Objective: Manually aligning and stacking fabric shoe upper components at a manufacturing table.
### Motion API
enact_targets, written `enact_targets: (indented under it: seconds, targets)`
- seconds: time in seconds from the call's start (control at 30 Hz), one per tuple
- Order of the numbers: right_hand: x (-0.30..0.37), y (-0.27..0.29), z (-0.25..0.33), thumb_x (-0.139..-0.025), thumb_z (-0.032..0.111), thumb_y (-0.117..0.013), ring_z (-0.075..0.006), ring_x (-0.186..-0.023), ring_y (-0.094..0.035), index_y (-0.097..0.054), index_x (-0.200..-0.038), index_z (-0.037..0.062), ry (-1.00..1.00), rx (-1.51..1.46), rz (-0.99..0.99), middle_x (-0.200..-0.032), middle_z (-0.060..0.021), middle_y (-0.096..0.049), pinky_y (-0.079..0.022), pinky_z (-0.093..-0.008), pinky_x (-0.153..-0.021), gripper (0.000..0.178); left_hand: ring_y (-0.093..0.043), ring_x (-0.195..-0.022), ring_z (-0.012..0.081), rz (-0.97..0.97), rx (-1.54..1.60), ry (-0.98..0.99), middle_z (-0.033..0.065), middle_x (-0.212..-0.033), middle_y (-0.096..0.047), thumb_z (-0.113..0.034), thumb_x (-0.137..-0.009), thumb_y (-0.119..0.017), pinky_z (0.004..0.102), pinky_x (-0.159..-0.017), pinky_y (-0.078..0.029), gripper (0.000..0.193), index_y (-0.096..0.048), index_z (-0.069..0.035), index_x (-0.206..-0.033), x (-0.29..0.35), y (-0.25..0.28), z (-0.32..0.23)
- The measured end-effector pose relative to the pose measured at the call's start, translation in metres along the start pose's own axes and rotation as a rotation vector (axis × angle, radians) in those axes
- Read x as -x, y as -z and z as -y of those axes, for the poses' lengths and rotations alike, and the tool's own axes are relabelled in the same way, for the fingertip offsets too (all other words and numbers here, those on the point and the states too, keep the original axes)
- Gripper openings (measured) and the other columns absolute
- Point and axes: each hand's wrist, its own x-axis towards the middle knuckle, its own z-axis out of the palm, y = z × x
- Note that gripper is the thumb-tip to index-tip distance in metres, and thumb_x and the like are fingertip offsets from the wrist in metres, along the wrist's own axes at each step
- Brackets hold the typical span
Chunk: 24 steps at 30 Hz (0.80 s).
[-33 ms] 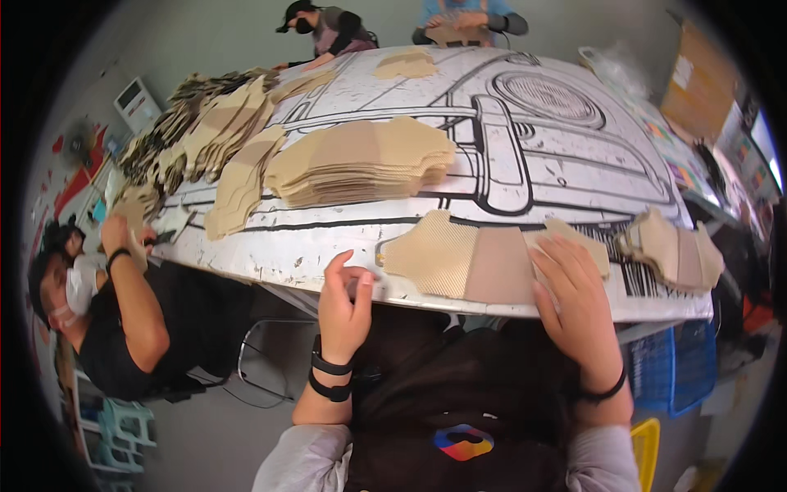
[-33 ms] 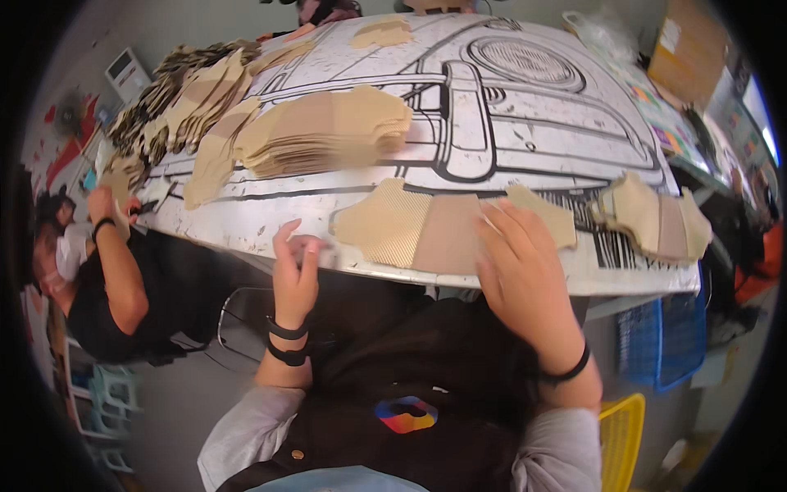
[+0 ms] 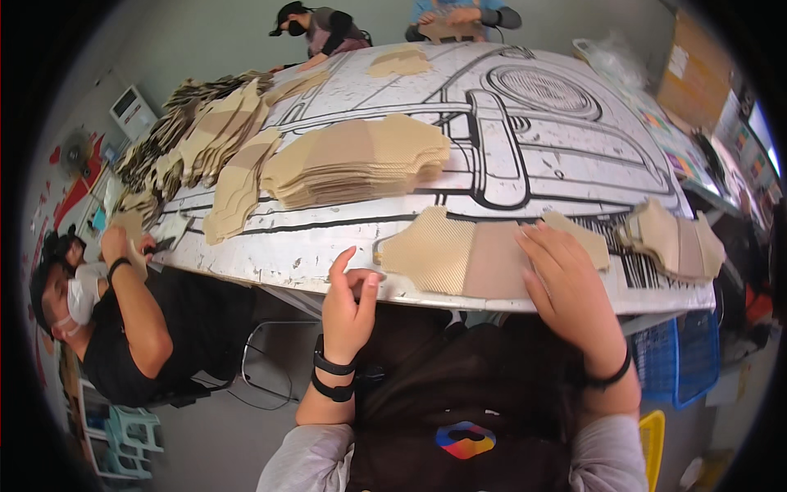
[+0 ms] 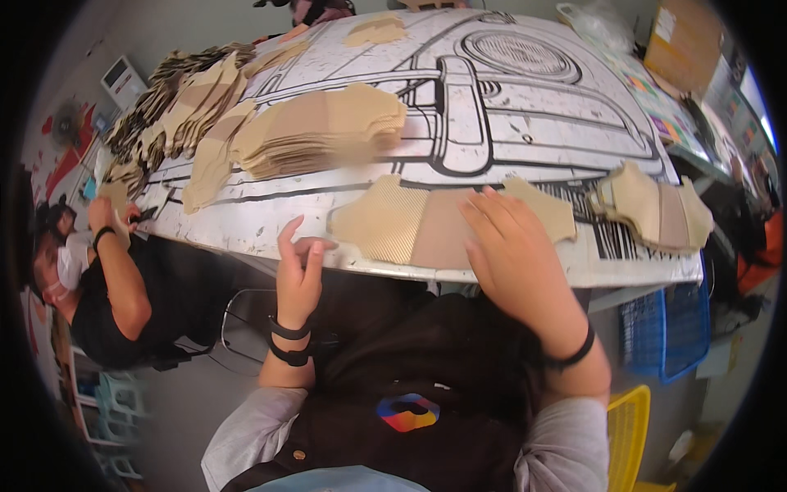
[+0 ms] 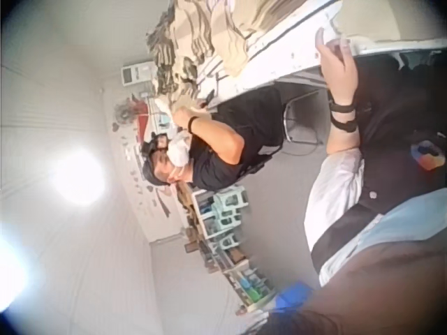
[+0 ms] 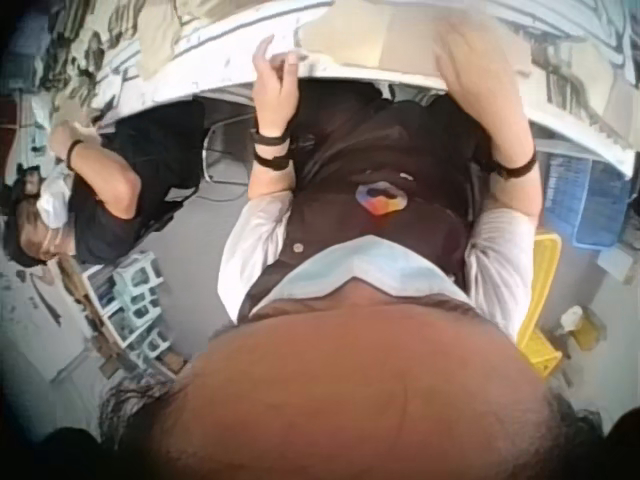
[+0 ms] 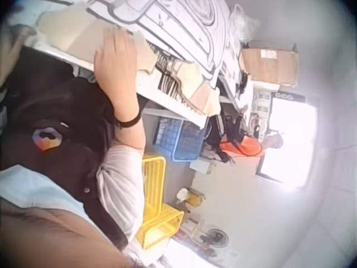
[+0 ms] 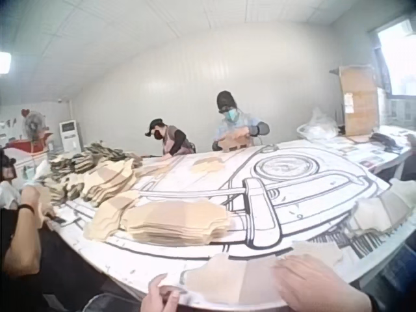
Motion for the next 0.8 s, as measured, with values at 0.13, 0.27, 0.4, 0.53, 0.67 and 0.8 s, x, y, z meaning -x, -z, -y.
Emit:
enact_targets:
  seconds: [0.13,0.27,0.4,0.53,0.67,0.8]
  targets:
    - [-0.023,-0.030,-0.039,-0.081,0.015,-0.058,-0.0344,-0.119,-0.046,-0.048,-0.126,-0.0001,0.066,0.166,0.119,-0.125,-0.0187,-0.052,-0.035,-0.0463,-0.100,0.048,-0.063,-0.084,0.0291,0.163,-0.072,-0.122,0.0175,-0.094,-0.065,-0.023,-0.087,-0.060,0.0328,-0.079,-0.048,0.067,-0.025,0.002,-0.138,0.001,-0.021,-0.015]
    - [-0.042,-0.057,-0.056,-0.087,0.029,-0.054,-0.0341,-0.118,-0.046,-0.042,-0.129,-0.0030,0.021,0.330,0.250,-0.127,-0.0213,-0.048,-0.036,-0.0426,-0.100,0.054,-0.049,-0.113,0.0357,0.333,-0.400,-0.342,0.0248,-0.119,-0.050,-0.027,-0.083,-0.064,0.0408,-0.100,-0.035,0.077,-0.022,0.003,-0.139,0.001,-0.041,-0.032]
    - [-0.064,-0.052,-0.052,-0.084,0.045,-0.055,-0.0364,-0.115,-0.046,-0.043,-0.127,-0.0050,-0.161,0.033,0.469,-0.121,-0.0237,-0.049,-0.038,-0.0401,-0.097,0.067,-0.039,-0.124,0.0377,0.460,-0.368,-0.257,0.0243,-0.130,-0.042,-0.026,-0.081,-0.066,0.0467,-0.107,-0.022,0.082,-0.018,0.002,-0.141,0.005,-0.050,-0.041]
    - [-0.059,-0.047,-0.060,-0.074,0.046,-0.068,-0.0356,-0.103,-0.049,-0.046,-0.122,-0.0059,-0.102,-0.110,0.341,-0.108,-0.0219,-0.051,-0.040,-0.0386,-0.090,0.074,-0.035,-0.129,0.0316,0.352,-0.022,-0.163,0.0236,-0.136,-0.035,-0.018,-0.080,-0.069,0.0425,-0.106,-0.026,0.088,-0.011,0.000,-0.143,0.009,-0.054,-0.034]
    - [-0.049,-0.024,-0.045,-0.059,0.033,-0.082,-0.0314,-0.089,-0.051,-0.051,-0.099,-0.0037,-0.135,-0.351,0.102,-0.095,-0.0160,-0.049,-0.043,-0.0359,-0.080,0.063,-0.028,-0.131,0.0241,0.224,0.346,-0.167,0.0179,-0.143,-0.018,0.001,-0.079,-0.066,0.0354,-0.105,-0.029,0.094,0.002,-0.002,-0.144,0.024,-0.078,-0.018]
    - [-0.031,0.005,-0.008,-0.055,0.028,-0.083,-0.0270,-0.079,-0.048,-0.052,-0.088,-0.0017,-0.094,-0.470,-0.082,-0.085,-0.0111,-0.045,-0.041,-0.0328,-0.070,0.055,-0.031,-0.131,0.0271,-0.208,0.509,-0.734,0.0188,-0.142,-0.025,0.009,-0.076,-0.062,0.0408,-0.104,-0.031,0.102,0.009,-0.016,-0.145,0.025,-0.086,-0.031]
